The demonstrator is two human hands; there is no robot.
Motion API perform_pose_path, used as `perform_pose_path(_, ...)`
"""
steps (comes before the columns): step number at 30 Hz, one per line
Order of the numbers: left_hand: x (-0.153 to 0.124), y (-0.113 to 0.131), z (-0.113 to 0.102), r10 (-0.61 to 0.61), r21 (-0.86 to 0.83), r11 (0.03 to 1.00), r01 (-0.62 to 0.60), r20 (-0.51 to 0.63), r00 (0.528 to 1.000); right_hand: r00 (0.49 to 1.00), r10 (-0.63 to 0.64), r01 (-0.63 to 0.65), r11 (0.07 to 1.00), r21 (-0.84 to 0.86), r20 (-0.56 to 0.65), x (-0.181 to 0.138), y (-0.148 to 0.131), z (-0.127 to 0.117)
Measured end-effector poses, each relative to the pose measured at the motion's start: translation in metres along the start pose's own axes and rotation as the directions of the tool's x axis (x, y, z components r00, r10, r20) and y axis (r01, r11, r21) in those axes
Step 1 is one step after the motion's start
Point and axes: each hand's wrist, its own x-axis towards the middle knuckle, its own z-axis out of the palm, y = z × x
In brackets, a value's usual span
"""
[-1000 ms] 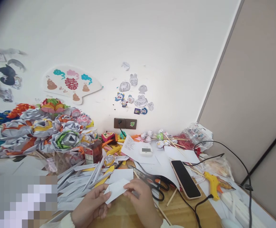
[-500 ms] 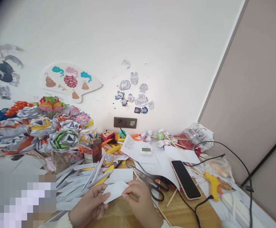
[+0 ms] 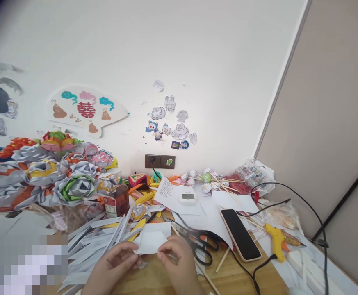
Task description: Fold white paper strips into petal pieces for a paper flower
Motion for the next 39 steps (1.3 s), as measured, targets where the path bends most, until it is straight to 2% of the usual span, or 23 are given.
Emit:
perform_pose_path(8, -0.004, 0.000, 0.001, 0.000, 0.034, 0.999, 0.001, -0.039, 0.999, 1.000, 0.018, -0.019, 0.999, 0.039, 0.003, 0.001, -0.002, -0.001)
perform_pose_path(14, -0.005, 0.003, 0.001, 0.054, 0.192, 0.980, -0.047, -0.031, 0.998, 1.000, 0.021, -0.021, 0.999, 0.033, 0.000, 0.002, -0.005, -0.001)
perform_pose_path(19, -0.007, 0.003, 0.002, 0.042, 0.225, 0.974, -0.030, -0.050, 0.998, 0.999, 0.027, -0.026, 0.999, 0.029, -0.022, 0.003, -0.005, 0.000)
perform_pose_path(23, -0.008, 0.004, 0.005, 0.014, 0.157, 0.988, 0.000, -0.087, 0.996, 0.998, 0.056, -0.054, 0.995, 0.089, -0.017, 0.001, 0.000, 0.004)
perform_pose_path(26, -0.009, 0.006, 0.009, -0.024, 0.074, 0.997, 0.031, -0.096, 0.995, 0.992, 0.125, -0.128, 0.976, 0.175, 0.028, -0.001, 0.002, 0.008)
perform_pose_path(29, -0.009, 0.007, 0.011, -0.020, 0.085, 0.996, 0.029, -0.104, 0.994, 0.980, 0.187, -0.197, 0.952, 0.235, 0.063, -0.002, 0.002, 0.011)
perform_pose_path(31, -0.009, 0.007, 0.011, -0.018, 0.090, 0.996, 0.028, -0.109, 0.994, 0.981, 0.188, -0.192, 0.946, 0.260, 0.043, -0.002, 0.001, 0.013)
perform_pose_path(34, -0.009, 0.005, 0.010, -0.049, 0.051, 0.997, 0.054, -0.102, 0.994, 0.985, 0.173, -0.163, 0.946, 0.281, -0.011, -0.001, 0.000, 0.014)
perform_pose_path(39, -0.007, 0.002, 0.011, -0.097, -0.031, 0.995, 0.095, -0.068, 0.993, 0.974, 0.225, -0.223, 0.947, 0.232, 0.016, -0.001, 0.004, 0.014)
